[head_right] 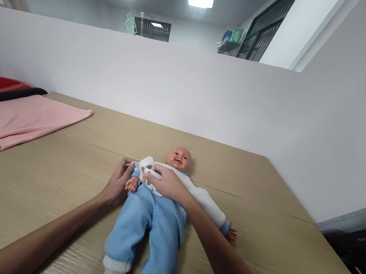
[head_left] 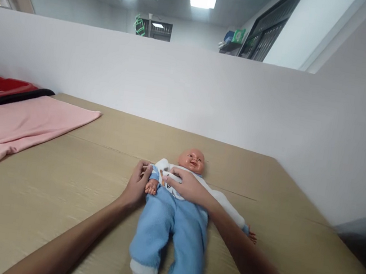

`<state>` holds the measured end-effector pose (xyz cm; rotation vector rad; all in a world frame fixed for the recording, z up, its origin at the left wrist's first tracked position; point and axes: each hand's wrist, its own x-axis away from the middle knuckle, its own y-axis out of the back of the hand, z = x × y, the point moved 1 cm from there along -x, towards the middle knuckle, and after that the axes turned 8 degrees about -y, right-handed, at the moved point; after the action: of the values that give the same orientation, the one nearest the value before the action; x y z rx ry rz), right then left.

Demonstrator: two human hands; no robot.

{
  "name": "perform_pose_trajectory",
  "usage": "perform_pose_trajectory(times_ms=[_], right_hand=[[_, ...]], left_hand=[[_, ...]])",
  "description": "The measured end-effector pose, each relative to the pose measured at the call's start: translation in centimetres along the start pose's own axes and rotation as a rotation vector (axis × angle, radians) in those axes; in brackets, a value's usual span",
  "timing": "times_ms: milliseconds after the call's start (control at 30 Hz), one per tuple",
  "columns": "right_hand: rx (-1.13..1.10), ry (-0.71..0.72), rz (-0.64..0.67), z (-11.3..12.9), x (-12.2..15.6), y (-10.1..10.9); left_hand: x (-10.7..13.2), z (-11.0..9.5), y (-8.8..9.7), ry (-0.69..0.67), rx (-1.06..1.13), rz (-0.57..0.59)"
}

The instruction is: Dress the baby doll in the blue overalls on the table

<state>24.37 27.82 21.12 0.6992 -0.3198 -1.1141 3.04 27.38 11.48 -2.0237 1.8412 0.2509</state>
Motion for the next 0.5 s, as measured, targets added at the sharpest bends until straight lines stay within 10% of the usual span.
perform_pose_trajectory(times_ms=[233,500], right_hand=[[-0.331,-0.074,-0.105,-2.4,-1.0,0.3],[-0.574,-0.104,-0.187,-5.0,-1.9,-1.2]], left_hand=[[-2.8,1.8,0.1,0.244,0.195,0.165],[-3.6,2.9,0.5,0.217,0.19,0.169]])
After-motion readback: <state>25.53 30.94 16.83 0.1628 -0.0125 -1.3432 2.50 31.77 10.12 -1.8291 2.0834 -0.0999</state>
